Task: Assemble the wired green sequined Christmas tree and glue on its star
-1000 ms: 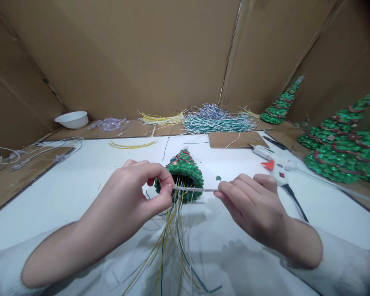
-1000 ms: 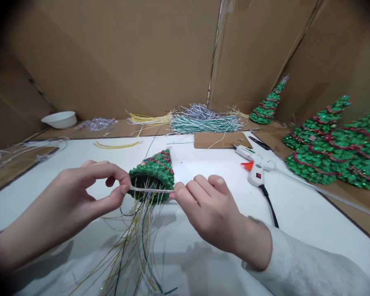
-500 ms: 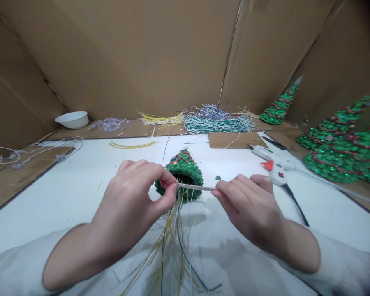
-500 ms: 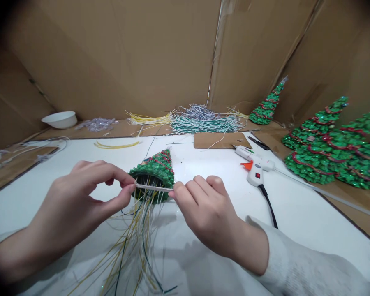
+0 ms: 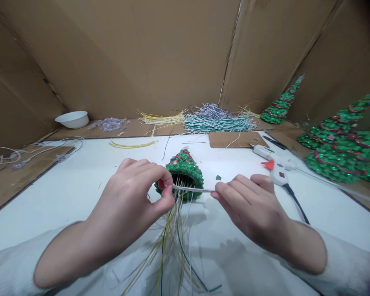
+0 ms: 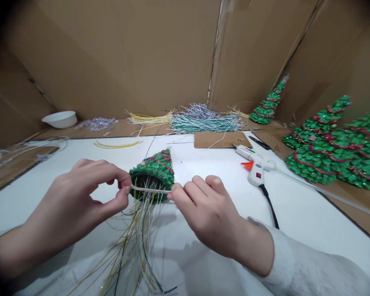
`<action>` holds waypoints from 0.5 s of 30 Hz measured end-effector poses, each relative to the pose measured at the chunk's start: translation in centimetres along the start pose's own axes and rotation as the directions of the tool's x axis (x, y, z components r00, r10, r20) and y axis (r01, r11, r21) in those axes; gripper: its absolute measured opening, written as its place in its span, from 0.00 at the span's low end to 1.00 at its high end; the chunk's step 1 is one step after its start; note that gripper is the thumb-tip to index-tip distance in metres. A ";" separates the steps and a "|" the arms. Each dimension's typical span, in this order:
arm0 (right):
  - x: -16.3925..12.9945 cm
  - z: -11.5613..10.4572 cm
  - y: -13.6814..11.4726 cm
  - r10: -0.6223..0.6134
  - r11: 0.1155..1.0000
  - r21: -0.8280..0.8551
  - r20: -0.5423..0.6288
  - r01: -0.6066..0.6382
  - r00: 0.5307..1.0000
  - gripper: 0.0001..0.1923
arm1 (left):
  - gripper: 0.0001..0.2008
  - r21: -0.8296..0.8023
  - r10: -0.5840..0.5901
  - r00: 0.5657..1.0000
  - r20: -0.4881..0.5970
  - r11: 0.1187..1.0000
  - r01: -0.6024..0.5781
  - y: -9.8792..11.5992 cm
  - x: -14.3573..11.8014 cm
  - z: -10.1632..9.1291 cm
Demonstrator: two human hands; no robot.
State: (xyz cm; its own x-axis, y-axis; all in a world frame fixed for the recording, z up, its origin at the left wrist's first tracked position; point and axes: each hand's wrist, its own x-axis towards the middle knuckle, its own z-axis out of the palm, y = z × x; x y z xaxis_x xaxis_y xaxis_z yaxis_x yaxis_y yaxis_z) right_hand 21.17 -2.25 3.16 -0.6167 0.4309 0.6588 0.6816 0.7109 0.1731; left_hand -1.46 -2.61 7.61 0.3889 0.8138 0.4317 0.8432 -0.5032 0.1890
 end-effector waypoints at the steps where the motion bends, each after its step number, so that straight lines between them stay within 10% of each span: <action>1: 0.0 0.0 0.1 -0.001 1.000 0.003 -0.004 0.001 1.000 0.05 | 0.04 0.000 -0.003 1.000 0.003 1.000 0.003 0.0 0.0 -0.1; 15: 0.0 0.1 0.2 0.014 1.000 0.027 -0.037 -0.013 0.999 0.04 | 0.04 -0.039 -0.020 1.000 0.017 0.999 0.020 -0.1 0.1 -0.5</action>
State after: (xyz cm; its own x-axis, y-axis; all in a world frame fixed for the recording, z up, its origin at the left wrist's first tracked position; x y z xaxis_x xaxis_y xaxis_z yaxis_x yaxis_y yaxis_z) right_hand 21.26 -2.02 3.16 -0.5919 0.4204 0.6877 0.6791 0.7197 0.1445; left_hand -1.74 -2.62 8.08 0.3785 0.8286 0.4126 0.8358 -0.4975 0.2321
